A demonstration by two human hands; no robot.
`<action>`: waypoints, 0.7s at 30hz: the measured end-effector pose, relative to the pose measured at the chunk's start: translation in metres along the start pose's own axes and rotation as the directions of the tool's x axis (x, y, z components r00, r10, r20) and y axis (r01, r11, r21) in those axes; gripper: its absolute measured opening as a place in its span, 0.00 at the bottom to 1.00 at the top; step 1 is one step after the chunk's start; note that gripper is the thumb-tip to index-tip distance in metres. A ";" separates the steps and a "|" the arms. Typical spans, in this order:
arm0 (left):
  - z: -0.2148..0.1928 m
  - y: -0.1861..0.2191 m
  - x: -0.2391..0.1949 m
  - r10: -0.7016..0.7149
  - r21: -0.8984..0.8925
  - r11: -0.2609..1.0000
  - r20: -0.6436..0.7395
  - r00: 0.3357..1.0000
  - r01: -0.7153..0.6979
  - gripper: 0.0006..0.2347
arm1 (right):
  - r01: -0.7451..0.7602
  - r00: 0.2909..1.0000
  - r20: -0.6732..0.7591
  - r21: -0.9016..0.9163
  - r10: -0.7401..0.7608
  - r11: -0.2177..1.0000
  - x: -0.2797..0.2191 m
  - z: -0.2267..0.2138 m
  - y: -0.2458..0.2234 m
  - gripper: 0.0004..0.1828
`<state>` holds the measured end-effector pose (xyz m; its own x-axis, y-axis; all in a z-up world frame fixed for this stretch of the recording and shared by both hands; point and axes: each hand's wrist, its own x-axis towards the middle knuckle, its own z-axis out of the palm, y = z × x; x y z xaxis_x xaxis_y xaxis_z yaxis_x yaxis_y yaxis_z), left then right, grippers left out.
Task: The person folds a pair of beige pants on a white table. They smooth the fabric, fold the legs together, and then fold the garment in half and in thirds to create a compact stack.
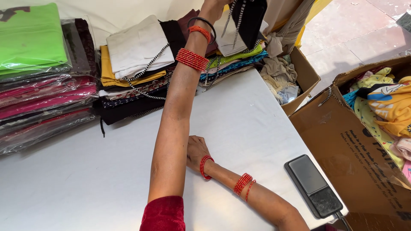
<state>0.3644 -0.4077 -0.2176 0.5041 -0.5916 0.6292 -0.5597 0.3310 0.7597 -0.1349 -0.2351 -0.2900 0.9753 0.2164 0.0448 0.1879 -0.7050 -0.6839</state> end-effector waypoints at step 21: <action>-0.020 0.055 -0.073 -0.443 -0.116 0.896 -0.322 0.837 0.429 0.15 | 0.021 1.000 -0.023 0.022 -0.020 1.000 -0.002 -0.008 -0.010 0.25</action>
<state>0.3101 -0.3322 -0.2184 0.8812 -0.4054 0.2432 -0.2089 0.1275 0.9696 -0.1373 -0.2340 -0.2772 0.9737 0.2150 0.0758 0.2056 -0.6850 -0.6990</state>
